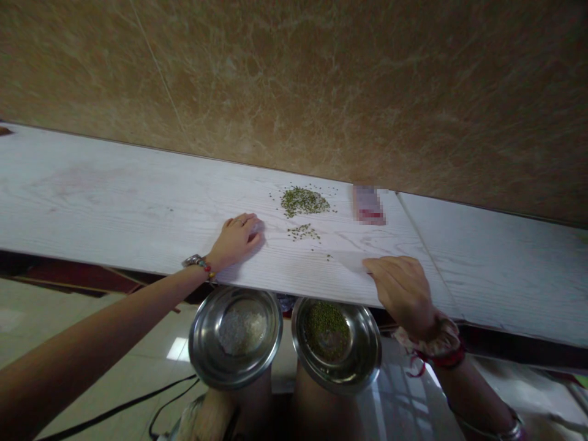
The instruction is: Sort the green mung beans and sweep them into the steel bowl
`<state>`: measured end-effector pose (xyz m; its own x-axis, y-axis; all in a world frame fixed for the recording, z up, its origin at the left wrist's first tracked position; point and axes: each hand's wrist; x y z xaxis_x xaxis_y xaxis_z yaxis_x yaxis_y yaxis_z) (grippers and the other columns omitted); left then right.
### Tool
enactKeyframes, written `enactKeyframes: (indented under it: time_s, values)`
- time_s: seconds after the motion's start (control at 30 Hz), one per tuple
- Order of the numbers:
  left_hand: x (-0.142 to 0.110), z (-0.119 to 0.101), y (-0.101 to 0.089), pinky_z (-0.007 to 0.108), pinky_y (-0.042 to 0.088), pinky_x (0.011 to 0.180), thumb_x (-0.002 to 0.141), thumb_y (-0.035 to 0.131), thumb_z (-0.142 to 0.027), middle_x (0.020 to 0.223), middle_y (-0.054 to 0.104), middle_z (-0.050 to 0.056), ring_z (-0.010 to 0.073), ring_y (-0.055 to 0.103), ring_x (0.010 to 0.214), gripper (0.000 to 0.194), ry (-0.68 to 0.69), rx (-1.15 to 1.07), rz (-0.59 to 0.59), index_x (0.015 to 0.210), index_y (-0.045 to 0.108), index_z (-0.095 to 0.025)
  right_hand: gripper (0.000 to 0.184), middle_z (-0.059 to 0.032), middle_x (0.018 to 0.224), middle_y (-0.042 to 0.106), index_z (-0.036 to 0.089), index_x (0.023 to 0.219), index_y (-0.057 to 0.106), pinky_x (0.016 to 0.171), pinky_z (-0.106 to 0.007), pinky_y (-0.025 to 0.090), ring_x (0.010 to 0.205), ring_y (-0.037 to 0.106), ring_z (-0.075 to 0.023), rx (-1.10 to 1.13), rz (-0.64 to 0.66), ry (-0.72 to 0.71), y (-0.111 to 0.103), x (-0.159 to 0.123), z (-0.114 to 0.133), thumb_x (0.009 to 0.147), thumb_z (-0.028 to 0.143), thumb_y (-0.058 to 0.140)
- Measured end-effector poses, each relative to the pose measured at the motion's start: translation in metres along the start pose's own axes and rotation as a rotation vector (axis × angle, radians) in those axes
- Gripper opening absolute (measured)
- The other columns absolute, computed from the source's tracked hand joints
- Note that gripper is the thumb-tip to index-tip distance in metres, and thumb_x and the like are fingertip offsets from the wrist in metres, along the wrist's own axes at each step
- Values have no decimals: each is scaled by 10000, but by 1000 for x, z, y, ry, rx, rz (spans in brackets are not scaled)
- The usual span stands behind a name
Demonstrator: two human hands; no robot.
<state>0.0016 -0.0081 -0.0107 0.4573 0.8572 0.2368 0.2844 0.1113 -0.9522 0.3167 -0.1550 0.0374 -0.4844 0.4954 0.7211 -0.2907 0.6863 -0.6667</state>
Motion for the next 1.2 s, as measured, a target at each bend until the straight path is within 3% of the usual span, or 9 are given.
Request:
enactKeyframes:
  time_s: [0.17, 0.43, 0.63, 0.87, 1.2]
  values:
    - [0, 0, 0, 468, 370, 1036, 868, 400, -321, 1324, 554, 143, 285, 484, 1243, 402, 1, 3, -7, 1172, 595, -144, 246, -36, 818, 726, 171, 1007, 621, 726, -322, 445, 767, 636, -162, 18, 35, -25, -2, -1, 7, 867, 40, 468]
    - [0, -1, -1, 459, 368, 1036, 870, 400, -309, 1319, 557, 145, 283, 488, 1236, 398, -2, 11, -6, 1173, 598, -143, 363, -35, 866, 733, 184, 1131, 610, 768, -334, 459, 805, 652, -170, 75, 55, 7, -19, -13, 13, 840, 14, 476]
    - [0, 1, 1, 476, 364, 1036, 860, 413, -305, 1319, 553, 150, 296, 496, 1221, 395, -5, -14, -12, 1166, 605, -143, 372, -27, 826, 731, 204, 1118, 626, 736, -323, 459, 771, 653, -168, 53, -1, 42, -13, -9, 6, 821, 13, 508]
    - [0, 1, 1, 465, 372, 1037, 862, 412, -309, 1315, 558, 137, 281, 493, 1223, 393, 3, 6, -13, 1168, 600, -151, 282, -37, 824, 724, 174, 1036, 625, 725, -327, 451, 778, 639, -172, 53, 41, -8, -9, -7, 6, 841, 25, 488]
    - [0, 2, 1, 477, 364, 1042, 855, 416, -303, 1322, 553, 135, 285, 492, 1224, 393, -4, -15, -12, 1170, 600, -158, 364, -18, 840, 733, 208, 1120, 638, 769, -322, 430, 803, 640, -160, -30, 5, 30, 5, -4, -9, 843, 27, 488]
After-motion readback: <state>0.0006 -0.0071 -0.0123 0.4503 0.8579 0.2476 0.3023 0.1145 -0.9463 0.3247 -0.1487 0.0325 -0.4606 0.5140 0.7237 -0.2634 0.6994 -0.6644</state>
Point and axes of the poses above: each hand's wrist, its own x-axis towards the middle knuckle, its own y-axis out of the palm, z = x × y
